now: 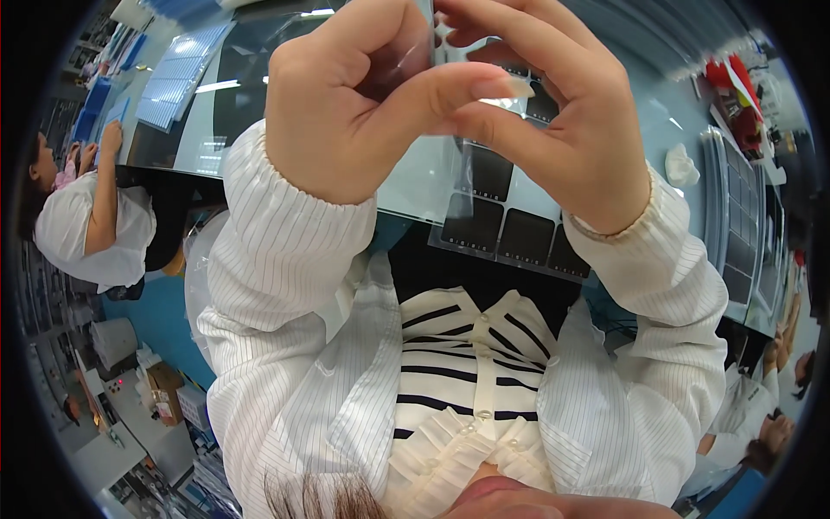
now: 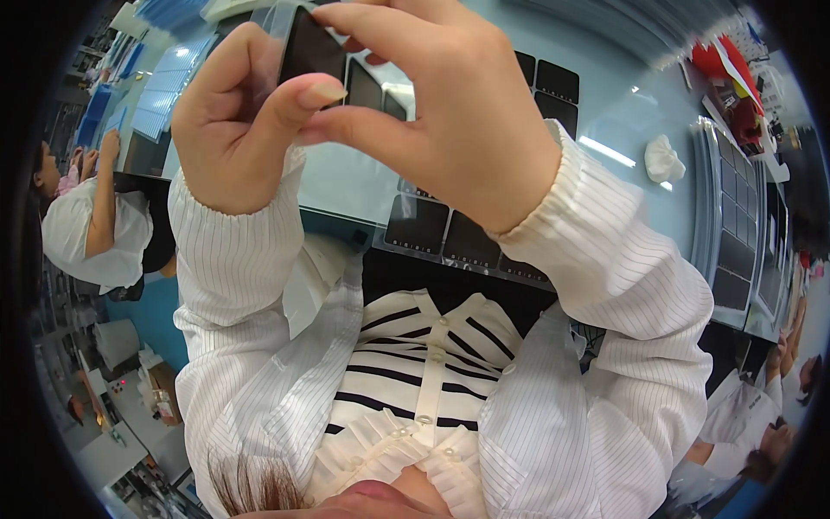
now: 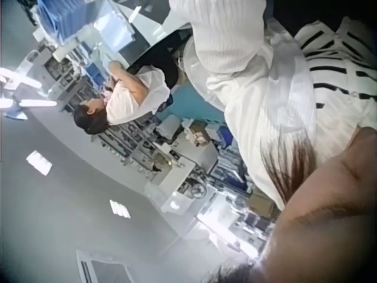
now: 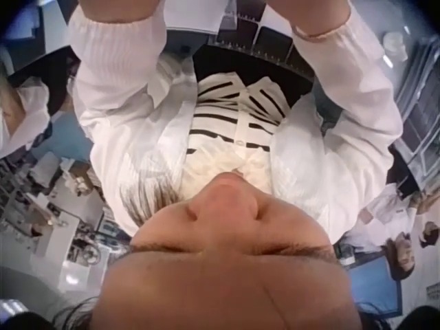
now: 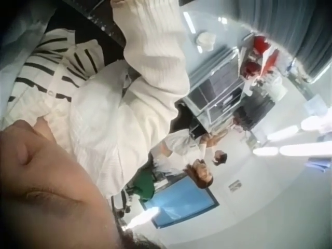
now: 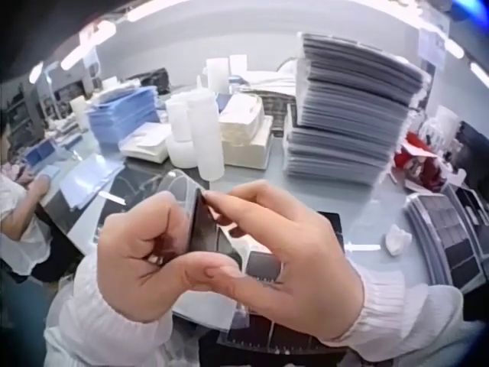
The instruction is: Inspecting electronic component sheets and cleaning them with a cotton swab and solvent.
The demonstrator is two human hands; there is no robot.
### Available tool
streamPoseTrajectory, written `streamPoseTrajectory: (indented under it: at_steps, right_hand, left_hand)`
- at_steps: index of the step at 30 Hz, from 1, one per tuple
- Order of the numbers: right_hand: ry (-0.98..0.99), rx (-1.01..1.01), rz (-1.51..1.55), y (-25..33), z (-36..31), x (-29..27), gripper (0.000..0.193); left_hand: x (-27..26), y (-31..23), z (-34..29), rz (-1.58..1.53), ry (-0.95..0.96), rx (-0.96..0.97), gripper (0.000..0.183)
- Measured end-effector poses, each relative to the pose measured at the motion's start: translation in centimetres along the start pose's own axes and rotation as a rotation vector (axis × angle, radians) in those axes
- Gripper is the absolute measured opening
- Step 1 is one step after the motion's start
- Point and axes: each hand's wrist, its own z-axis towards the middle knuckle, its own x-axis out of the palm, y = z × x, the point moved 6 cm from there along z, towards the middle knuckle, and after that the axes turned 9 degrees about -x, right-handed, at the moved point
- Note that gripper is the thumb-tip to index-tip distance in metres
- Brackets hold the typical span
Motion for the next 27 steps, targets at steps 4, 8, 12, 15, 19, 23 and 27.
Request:
streamPoseTrajectory:
  at_steps: [4,8,12,15,19,23,27]
  right_hand:
    - [-0.012,1.171,0.317,-0.3,1.5,0.8,0.053]
    - [-0.002,1.033,0.432,-0.2,0.7,0.8,0.056]
    - [0.122,0.847,0.484,1.1,1.4,0.9,0.06]
    - [0.222,0.85,0.385,1.8,1.7,0.2,0.06]
    - [0.256,0.908,0.324,2.9,1.2,-1.6,0.061]
    - [0.203,0.958,0.325,4.4,1.3,-5.1,0.062]
    - [0.554,1.119,-0.158,6.7,-5.6,-6.5,0.058]
  left_hand:
    - [-1.0,0.2,-0.6,-0.205,0.003,0.05,0.033]
    - [-1.0,-3.9,-0.5,-0.097,-0.108,0.025,0.039]
    - [-1.3,-2.9,-1.5,-0.179,-0.087,0.108,0.04]
    - [-1.7,-2.5,-1.3,-0.161,0.0,0.1,0.041]
    - [-2.4,-0.9,-0.1,-0.073,0.005,0.157,0.032]
    - [-9.4,5.0,-1.3,-0.142,-0.33,-0.224,0.03]
    - [-7.0,8.1,-1.3,-0.491,-0.277,-0.389,0.034]
